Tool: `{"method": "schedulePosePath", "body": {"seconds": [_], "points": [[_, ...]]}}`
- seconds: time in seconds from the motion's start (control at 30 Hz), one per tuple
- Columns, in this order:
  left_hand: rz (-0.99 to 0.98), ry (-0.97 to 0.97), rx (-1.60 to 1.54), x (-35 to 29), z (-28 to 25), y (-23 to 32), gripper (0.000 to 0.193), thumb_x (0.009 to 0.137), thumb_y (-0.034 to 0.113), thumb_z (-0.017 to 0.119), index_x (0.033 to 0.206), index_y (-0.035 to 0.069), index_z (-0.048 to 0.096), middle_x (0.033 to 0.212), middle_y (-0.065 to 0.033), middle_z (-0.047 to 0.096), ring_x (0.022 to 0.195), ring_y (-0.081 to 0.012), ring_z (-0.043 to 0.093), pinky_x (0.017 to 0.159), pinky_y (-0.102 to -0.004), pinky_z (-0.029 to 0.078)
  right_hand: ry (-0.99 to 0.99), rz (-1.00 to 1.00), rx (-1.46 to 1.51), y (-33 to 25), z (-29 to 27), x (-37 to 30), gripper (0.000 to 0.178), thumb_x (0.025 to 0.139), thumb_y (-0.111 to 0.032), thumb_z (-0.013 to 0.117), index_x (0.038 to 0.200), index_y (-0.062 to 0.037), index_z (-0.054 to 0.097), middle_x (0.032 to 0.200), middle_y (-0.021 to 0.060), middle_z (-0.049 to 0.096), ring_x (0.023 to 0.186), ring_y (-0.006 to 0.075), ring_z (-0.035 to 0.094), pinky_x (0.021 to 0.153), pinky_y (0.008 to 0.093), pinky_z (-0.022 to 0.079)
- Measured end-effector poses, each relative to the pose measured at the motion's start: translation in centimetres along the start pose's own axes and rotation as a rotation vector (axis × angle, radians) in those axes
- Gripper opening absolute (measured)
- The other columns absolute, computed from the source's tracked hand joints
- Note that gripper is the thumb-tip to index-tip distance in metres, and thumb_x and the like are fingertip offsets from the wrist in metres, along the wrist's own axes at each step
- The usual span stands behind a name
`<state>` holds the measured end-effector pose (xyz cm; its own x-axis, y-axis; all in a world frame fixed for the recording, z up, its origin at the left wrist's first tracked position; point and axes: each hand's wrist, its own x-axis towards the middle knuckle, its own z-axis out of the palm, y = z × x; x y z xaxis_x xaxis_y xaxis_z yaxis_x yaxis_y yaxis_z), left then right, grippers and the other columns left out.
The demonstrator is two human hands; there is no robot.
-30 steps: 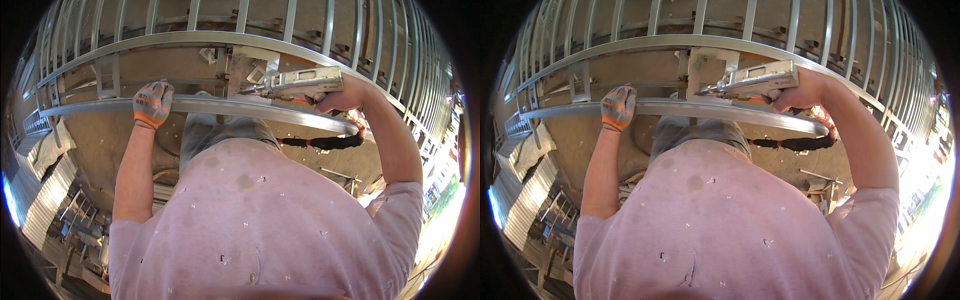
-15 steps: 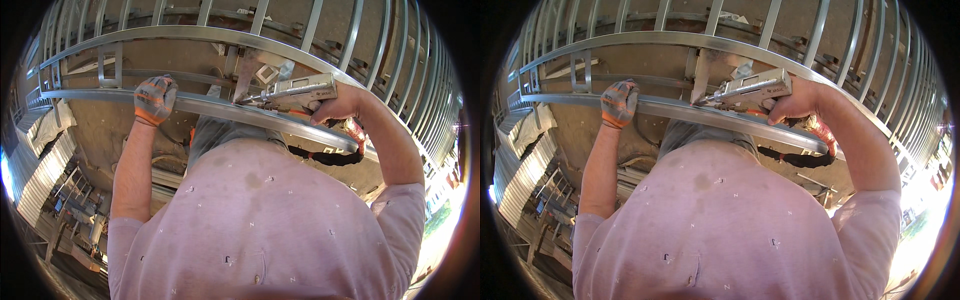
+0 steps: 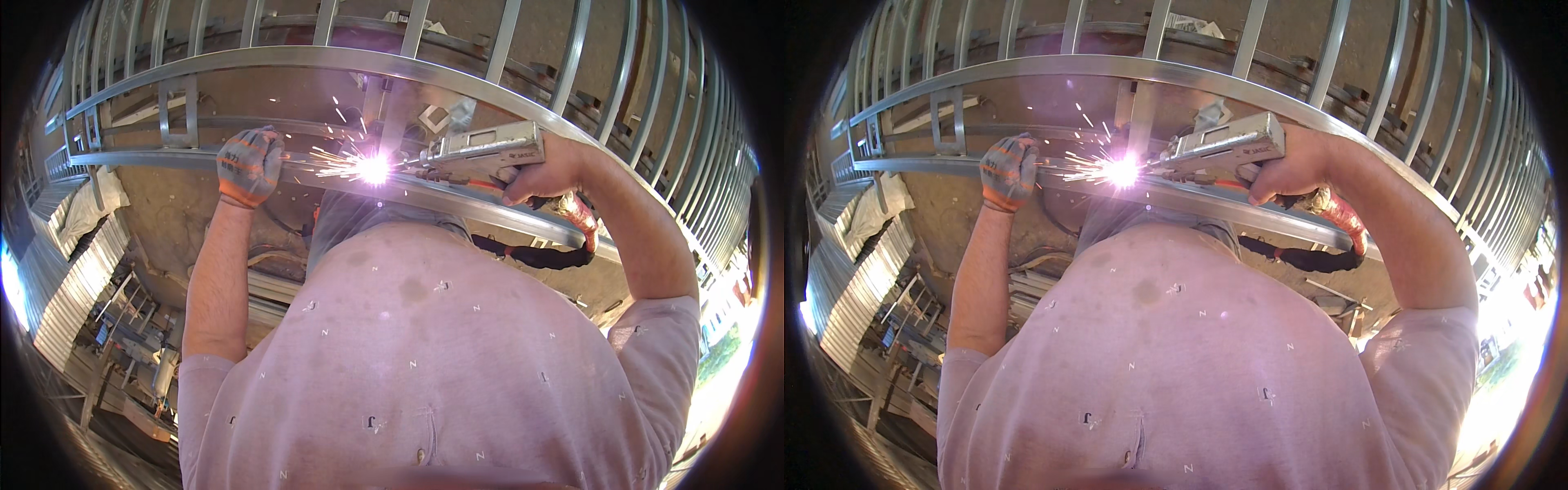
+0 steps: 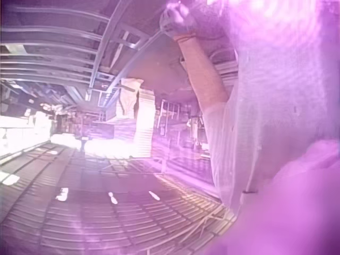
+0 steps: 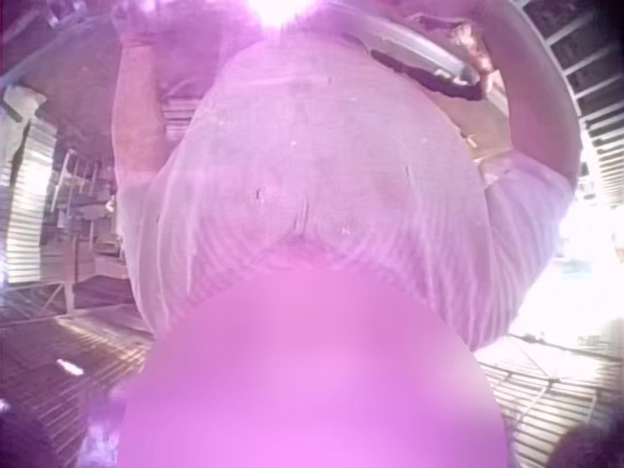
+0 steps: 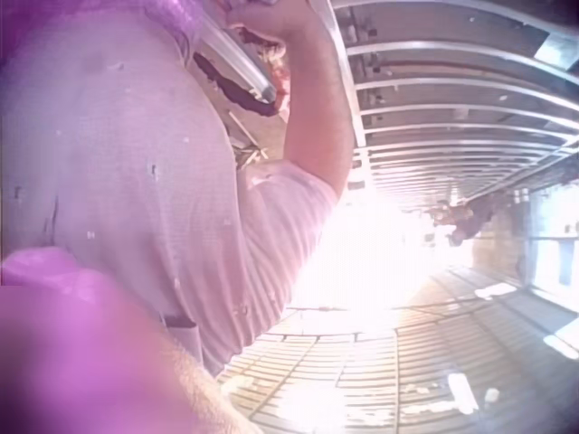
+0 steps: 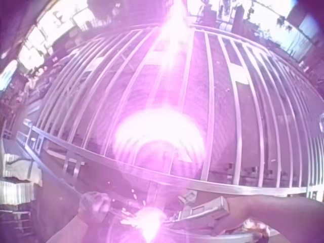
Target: The person welds metal bars onto a large metal frame using a welding torch. They move along the frame, positioning and welding multiple bars in sequence.
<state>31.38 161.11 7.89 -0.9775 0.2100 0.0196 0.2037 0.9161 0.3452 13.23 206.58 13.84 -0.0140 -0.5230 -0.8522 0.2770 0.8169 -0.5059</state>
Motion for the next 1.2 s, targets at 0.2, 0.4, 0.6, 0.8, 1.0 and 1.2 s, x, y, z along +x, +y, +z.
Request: {"method": "schedulePosePath", "body": {"seconds": [0.2, 0.4, 0.6, 0.8, 1.0, 1.2], "points": [[0.005, 0.023, 0.025, -0.2, 0.4, -0.4, 0.012, 0.091, 0.015, 0.072, 0.102, 0.010, 0.073, 0.101, -0.0105, 0.078, 0.093, -0.0339, 0.075, 0.085, -0.0455, 0.059, -0.014, 0.051, 0.027, -0.9, 0.1, -0.4, 0.066, 0.075, -0.006, 0.089, 0.138, -0.0025, 0.069, 0.110, 0.0167, 0.077, 0.089, 0.0221, 0.076, 0.074, 0.0348, 0.066], [0.004, 0.016, 0.009, -0.5, 0.4, -0.6, 0.010, 0.092, 0.014, 0.071, 0.100, 0.009, 0.074, 0.100, -0.0110, 0.078, 0.093, -0.0340, 0.075, 0.085, -0.0457, 0.059, -0.016, 0.028, 0.025, -0.8, 0.0, -0.6, 0.067, 0.075, -0.008, 0.089, 0.139, -0.0031, 0.069, 0.111, 0.0166, 0.077, 0.088, 0.0222, 0.076, 0.074, 0.0352, 0.066], [-0.015, 0.024, -0.014, -0.5, 0.6, -0.7, 0.012, 0.091, 0.015, 0.071, 0.101, 0.009, 0.074, 0.102, -0.0115, 0.078, 0.094, -0.0345, 0.075, 0.086, -0.0464, 0.059, 0.007, 0.076, 0.000, 0.2, 0.1, -0.4, 0.067, 0.074, -0.009, 0.090, 0.138, -0.0043, 0.069, 0.107, 0.0138, 0.077, 0.084, 0.0200, 0.074, 0.073, 0.0352, 0.066], [0.012, -0.007, 0.035, -0.6, 0.2, -0.7, 0.013, 0.091, 0.014, 0.071, 0.103, 0.009, 0.073, 0.103, -0.0104, 0.077, 0.096, -0.0338, 0.075, 0.086, -0.0455, 0.059, 0.002, 0.049, 0.007, 0.7, 0.1, -0.5, 0.065, 0.074, -0.008, 0.090, 0.136, -0.0045, 0.070, 0.106, 0.0132, 0.077, 0.084, 0.0194, 0.075, 0.073, 0.0349, 0.066], [0.006, 0.001, 0.004, -0.5, 0.2, -0.7, 0.011, 0.092, 0.013, 0.071, 0.102, 0.009, 0.073, 0.102, -0.0113, 0.078, 0.095, -0.0344, 0.075, 0.085, -0.0461, 0.059, 0.008, 0.055, -0.013, 0.8, 0.0, -0.8, 0.063, 0.074, -0.009, 0.091, 0.134, -0.0039, 0.071, 0.106, 0.0126, 0.077, 0.086, 0.0192, 0.075, 0.075, 0.0348, 0.066], [0.014, 0.013, 0.010, -0.5, 0.3, -0.9, 0.010, 0.091, 0.013, 0.072, 0.100, 0.009, 0.073, 0.102, -0.0115, 0.078, 0.095, -0.0348, 0.075, 0.086, -0.0461, 0.059, 0.016, 0.029, -0.003, 0.8, 0.1, -1.0, 0.064, 0.073, -0.009, 0.091, 0.134, -0.0035, 0.071, 0.107, 0.0129, 0.077, 0.087, 0.0206, 0.075, 0.077, 0.0357, 0.064]]}}
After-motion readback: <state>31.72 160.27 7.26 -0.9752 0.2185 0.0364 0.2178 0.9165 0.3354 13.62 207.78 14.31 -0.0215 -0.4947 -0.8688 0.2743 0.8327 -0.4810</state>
